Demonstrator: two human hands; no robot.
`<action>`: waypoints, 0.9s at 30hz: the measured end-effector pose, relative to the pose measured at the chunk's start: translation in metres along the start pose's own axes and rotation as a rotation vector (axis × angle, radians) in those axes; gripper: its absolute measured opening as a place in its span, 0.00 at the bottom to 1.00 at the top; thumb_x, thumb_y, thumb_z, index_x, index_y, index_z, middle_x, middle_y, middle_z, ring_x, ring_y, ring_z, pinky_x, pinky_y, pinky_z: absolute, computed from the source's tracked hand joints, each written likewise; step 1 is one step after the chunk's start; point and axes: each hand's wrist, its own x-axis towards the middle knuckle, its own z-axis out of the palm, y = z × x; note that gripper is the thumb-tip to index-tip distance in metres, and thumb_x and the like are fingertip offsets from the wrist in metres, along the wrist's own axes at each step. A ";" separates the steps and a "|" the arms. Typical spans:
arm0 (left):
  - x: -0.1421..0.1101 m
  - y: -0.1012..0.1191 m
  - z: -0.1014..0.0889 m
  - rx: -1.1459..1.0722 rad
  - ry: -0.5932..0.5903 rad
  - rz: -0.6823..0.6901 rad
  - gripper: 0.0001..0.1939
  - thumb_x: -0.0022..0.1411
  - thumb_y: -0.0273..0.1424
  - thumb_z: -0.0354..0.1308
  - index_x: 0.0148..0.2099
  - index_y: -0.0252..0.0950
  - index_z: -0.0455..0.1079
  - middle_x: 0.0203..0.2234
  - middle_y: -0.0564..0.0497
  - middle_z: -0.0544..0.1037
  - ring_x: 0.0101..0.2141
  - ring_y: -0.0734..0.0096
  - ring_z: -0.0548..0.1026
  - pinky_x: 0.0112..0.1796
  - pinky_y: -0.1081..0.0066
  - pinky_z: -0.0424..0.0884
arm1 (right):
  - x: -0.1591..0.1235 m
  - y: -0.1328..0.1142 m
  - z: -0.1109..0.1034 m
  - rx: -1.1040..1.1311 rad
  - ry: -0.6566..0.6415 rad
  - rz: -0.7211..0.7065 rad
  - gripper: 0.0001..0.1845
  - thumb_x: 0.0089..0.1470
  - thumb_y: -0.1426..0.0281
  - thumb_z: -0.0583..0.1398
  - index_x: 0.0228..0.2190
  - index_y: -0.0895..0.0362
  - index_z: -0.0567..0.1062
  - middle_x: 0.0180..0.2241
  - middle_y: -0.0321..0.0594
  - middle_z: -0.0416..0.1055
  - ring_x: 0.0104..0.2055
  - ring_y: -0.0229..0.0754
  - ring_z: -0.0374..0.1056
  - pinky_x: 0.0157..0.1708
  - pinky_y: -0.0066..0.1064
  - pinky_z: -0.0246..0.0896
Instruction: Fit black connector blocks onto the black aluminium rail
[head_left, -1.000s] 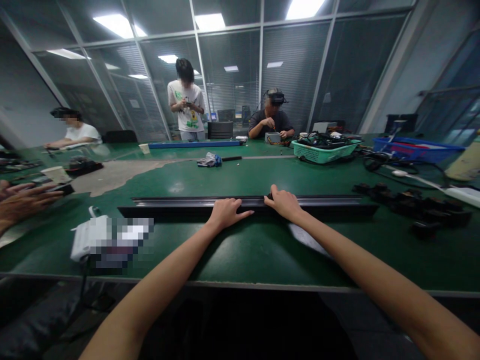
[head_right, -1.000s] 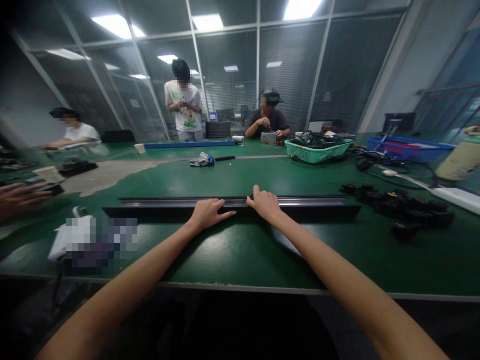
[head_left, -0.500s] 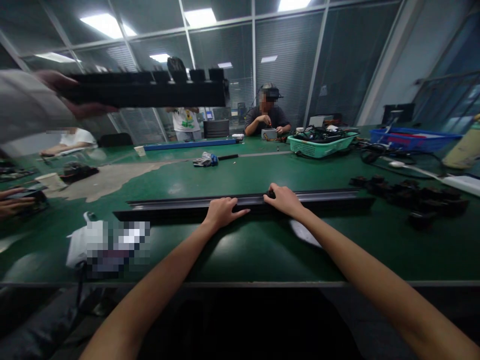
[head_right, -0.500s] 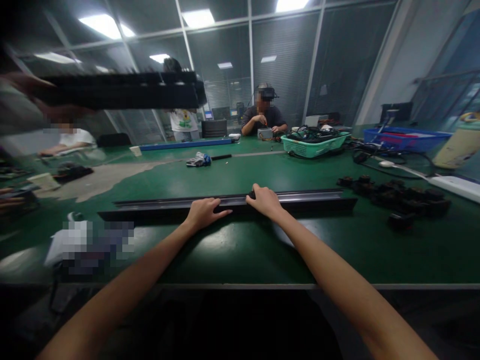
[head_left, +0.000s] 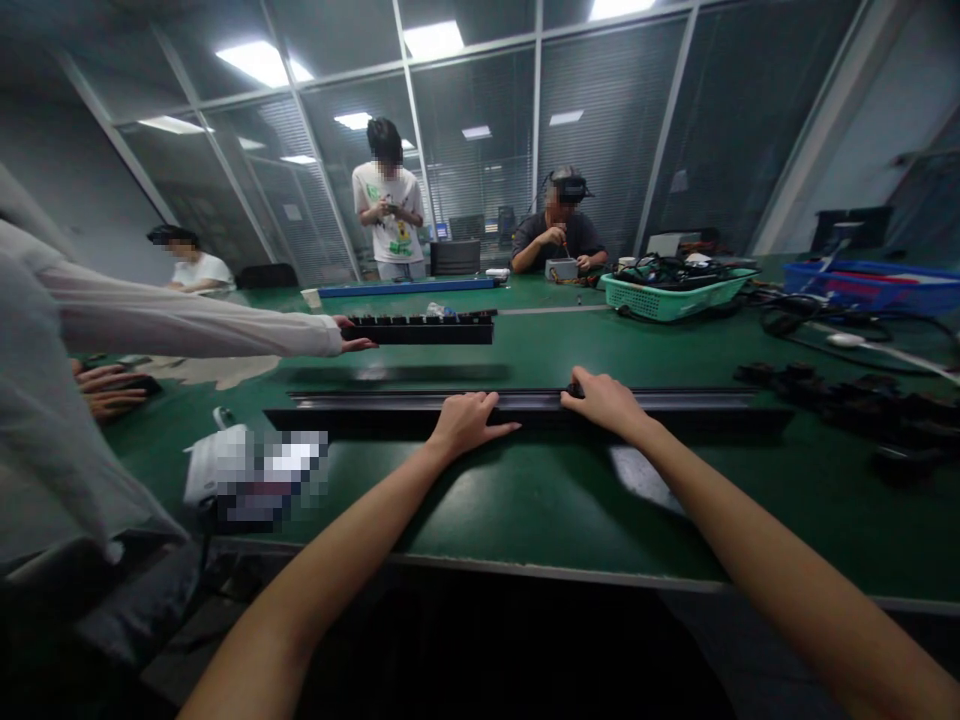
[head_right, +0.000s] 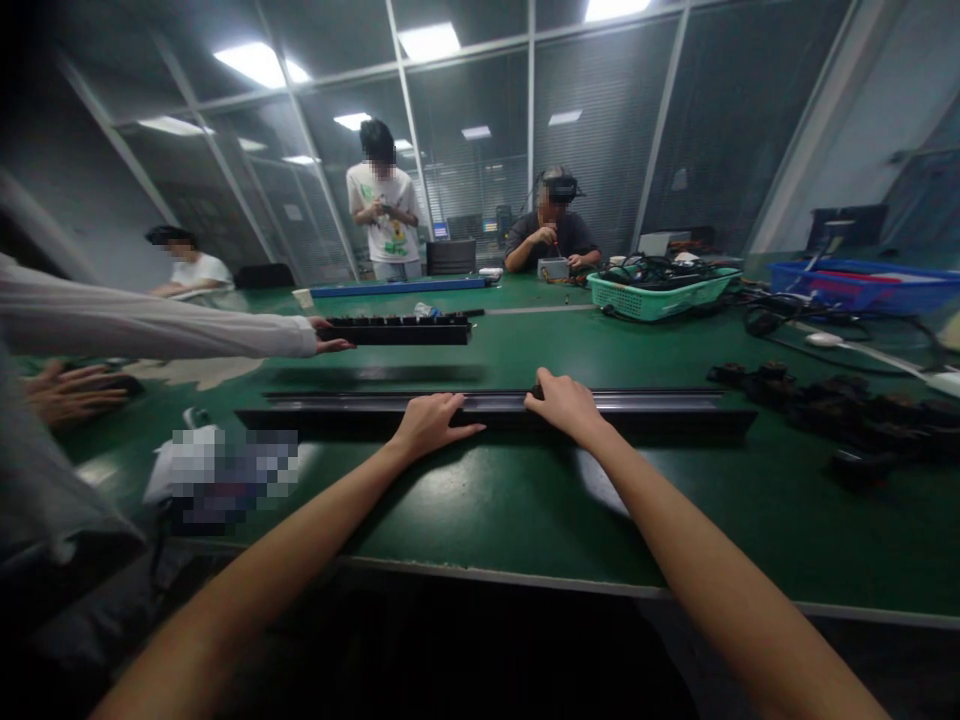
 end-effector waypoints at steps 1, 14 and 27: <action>0.000 0.000 -0.001 0.000 0.005 0.011 0.34 0.63 0.62 0.43 0.45 0.35 0.69 0.37 0.43 0.78 0.38 0.58 0.77 0.35 0.68 0.64 | 0.000 0.001 0.000 -0.003 -0.004 0.001 0.20 0.59 0.54 0.51 0.45 0.54 0.69 0.40 0.49 0.75 0.42 0.53 0.72 0.35 0.35 0.59; -0.003 0.000 0.000 0.081 0.055 0.102 0.31 0.64 0.59 0.44 0.45 0.36 0.67 0.37 0.45 0.78 0.37 0.59 0.77 0.35 0.66 0.65 | -0.002 0.011 -0.009 -0.054 -0.077 0.018 0.21 0.59 0.54 0.50 0.46 0.54 0.67 0.43 0.52 0.74 0.44 0.56 0.71 0.37 0.38 0.60; -0.004 -0.003 0.002 0.060 0.057 0.113 0.30 0.65 0.59 0.43 0.42 0.36 0.68 0.35 0.45 0.78 0.36 0.60 0.77 0.34 0.67 0.64 | 0.003 0.018 -0.007 -0.126 -0.160 -0.016 0.22 0.62 0.56 0.46 0.49 0.58 0.63 0.43 0.58 0.73 0.44 0.59 0.71 0.38 0.41 0.61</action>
